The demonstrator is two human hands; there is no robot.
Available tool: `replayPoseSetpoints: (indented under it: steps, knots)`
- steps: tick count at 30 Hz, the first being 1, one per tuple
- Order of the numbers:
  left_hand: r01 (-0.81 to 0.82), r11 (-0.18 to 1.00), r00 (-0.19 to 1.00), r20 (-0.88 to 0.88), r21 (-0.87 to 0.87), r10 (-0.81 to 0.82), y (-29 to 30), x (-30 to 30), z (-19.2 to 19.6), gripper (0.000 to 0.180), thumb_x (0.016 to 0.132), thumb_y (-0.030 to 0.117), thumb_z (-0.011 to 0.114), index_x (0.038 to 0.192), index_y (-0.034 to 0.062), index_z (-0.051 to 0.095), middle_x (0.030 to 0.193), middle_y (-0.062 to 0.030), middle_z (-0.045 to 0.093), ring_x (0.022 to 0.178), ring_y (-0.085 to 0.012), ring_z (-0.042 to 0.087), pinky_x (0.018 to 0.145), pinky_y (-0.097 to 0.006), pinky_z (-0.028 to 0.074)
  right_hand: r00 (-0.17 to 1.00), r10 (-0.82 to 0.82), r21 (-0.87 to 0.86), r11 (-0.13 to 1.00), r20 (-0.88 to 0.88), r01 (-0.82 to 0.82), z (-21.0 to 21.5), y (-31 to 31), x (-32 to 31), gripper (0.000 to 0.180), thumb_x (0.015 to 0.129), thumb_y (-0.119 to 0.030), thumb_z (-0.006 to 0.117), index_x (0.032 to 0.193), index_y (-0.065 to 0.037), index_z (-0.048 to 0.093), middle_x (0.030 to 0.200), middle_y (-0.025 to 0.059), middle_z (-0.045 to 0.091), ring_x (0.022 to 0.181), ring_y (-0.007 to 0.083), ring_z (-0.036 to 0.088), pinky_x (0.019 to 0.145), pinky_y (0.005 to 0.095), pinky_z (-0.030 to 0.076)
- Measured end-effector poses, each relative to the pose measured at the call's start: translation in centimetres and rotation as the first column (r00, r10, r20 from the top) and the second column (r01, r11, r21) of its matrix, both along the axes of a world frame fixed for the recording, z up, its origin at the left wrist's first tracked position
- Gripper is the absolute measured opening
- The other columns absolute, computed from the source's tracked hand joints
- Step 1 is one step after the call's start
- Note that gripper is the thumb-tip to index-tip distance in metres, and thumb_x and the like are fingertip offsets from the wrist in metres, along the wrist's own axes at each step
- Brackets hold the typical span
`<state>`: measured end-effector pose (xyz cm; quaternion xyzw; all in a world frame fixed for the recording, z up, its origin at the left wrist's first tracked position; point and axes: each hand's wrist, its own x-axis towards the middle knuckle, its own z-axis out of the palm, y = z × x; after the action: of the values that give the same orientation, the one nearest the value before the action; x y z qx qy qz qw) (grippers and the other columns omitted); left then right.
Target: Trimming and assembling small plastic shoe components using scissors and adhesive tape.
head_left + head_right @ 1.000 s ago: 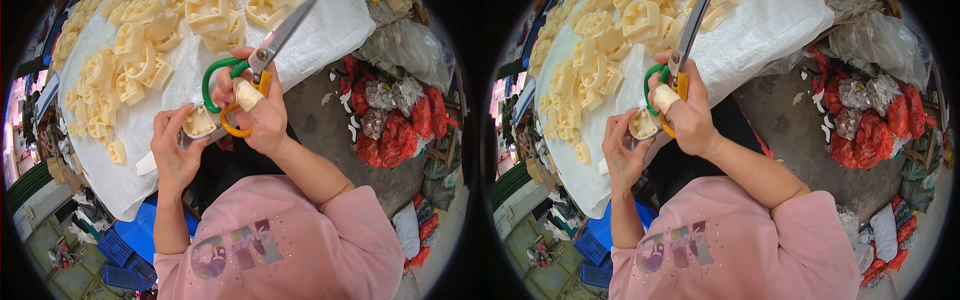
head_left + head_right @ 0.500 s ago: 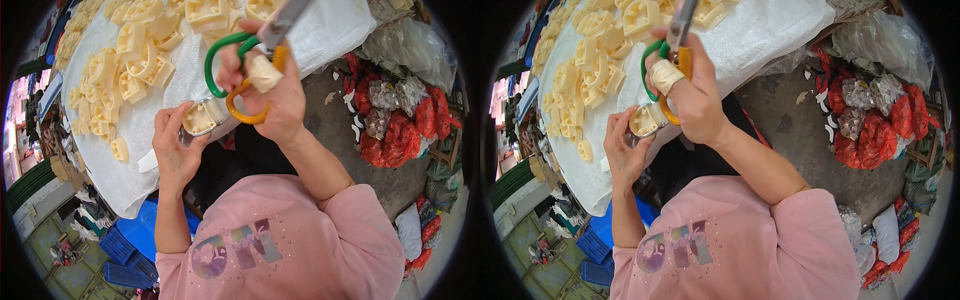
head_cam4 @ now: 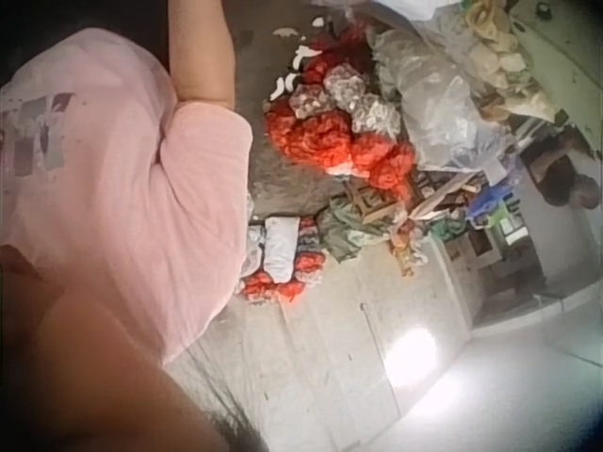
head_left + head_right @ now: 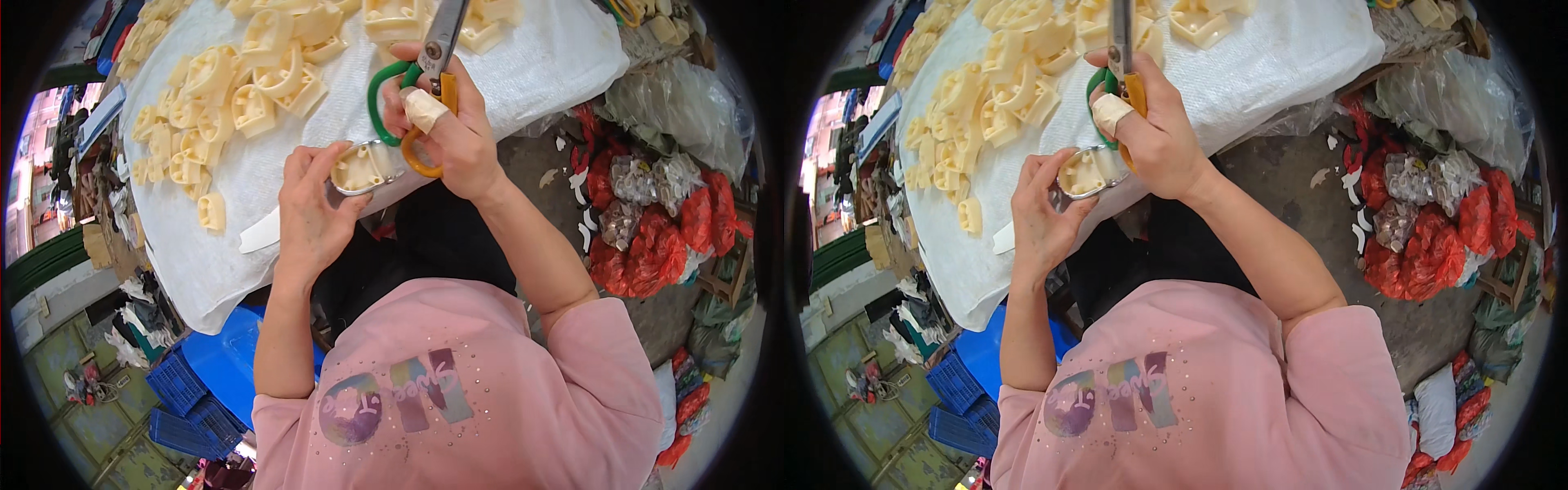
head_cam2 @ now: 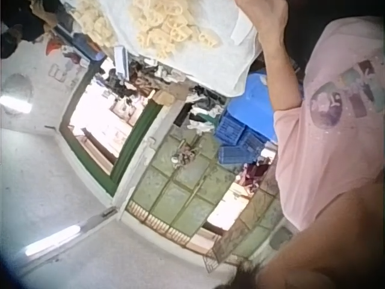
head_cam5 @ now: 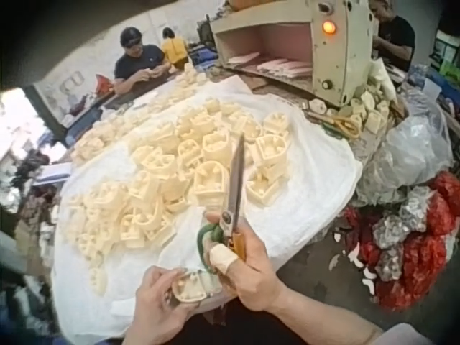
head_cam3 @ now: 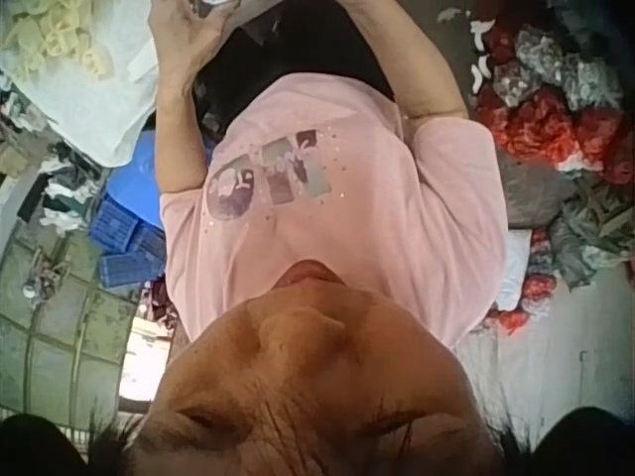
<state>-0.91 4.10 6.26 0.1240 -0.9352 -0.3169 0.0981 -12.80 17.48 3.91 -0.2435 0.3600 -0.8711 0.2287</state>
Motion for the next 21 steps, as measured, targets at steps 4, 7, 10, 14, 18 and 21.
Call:
replayPoseSetpoints:
  steps: [4,7,10,14,18,21]
  knots:
    - [0.008,1.0,1.0,0.012,-0.017,-0.008,0.1,0.0,0.1,0.055,0.06,-0.003,0.074,0.112,0.0025,0.06,0.089,-0.0079,0.052,0.081,-0.0201,0.052,0.075,-0.029,0.044,0.992,-0.063,0.028,0.997,-0.113,0.066,1.6,0.3,0.5,0.036,0.088,-0.007,0.048,0.122,0.0,0.042,0.085,0.0019,0.049,0.072,0.0068,0.045,0.064,0.0203,0.037]
    - [0.01,1.0,1.0,0.005,-0.009,-0.01,0.1,0.4,0.2,0.054,0.06,-0.002,0.074,0.112,0.0029,0.06,0.088,-0.0082,0.051,0.08,-0.0206,0.052,0.074,-0.029,0.044,0.967,-0.098,0.181,0.973,-0.235,0.143,0.6,-0.6,1.2,0.035,0.089,-0.007,0.048,0.123,0.002,0.043,0.085,0.0025,0.049,0.072,0.007,0.044,0.065,0.0214,0.038]
    - [0.014,1.0,1.0,0.003,-0.009,-0.014,0.0,0.2,0.3,0.053,0.061,-0.001,0.074,0.112,0.0032,0.06,0.088,-0.0085,0.052,0.081,-0.0211,0.052,0.075,-0.03,0.044,0.998,-0.024,0.061,0.998,-0.057,0.027,0.4,0.5,0.2,0.036,0.089,-0.007,0.048,0.123,0.002,0.042,0.085,0.0035,0.048,0.071,0.0079,0.044,0.065,0.0228,0.038]
    - [0.009,1.0,1.0,-0.001,-0.026,-0.009,0.0,0.3,0.2,0.051,0.062,0.0,0.074,0.111,0.0031,0.06,0.089,-0.0089,0.052,0.083,-0.0216,0.054,0.075,-0.031,0.044,0.995,-0.035,0.059,0.997,-0.089,0.04,1.7,2.4,0.9,0.042,0.093,-0.015,0.045,0.131,-0.001,0.036,0.085,0.0089,0.045,0.073,0.0152,0.042,0.069,0.0309,0.038]
    - [-0.002,1.0,1.0,-0.011,-0.025,0.002,0.0,0.3,0.0,0.051,0.062,0.0,0.074,0.111,0.0033,0.061,0.089,-0.0091,0.053,0.083,-0.0222,0.054,0.075,-0.031,0.044,0.999,-0.038,-0.055,0.998,-0.006,0.037,3.4,3.9,3.1,0.041,0.091,-0.009,0.045,0.129,0.002,0.037,0.086,0.0053,0.048,0.074,0.0113,0.044,0.068,0.0253,0.038]
    - [0.005,1.0,1.0,-0.03,-0.026,-0.005,0.1,0.4,0.1,0.05,0.062,0.0,0.074,0.111,0.0033,0.061,0.089,-0.0097,0.053,0.083,-0.0231,0.054,0.076,-0.031,0.044,0.996,-0.04,0.042,0.998,-0.082,0.043,0.5,3.3,4.3,0.041,0.091,-0.01,0.045,0.13,0.001,0.036,0.088,0.005,0.048,0.077,0.012,0.045,0.07,0.0253,0.038]
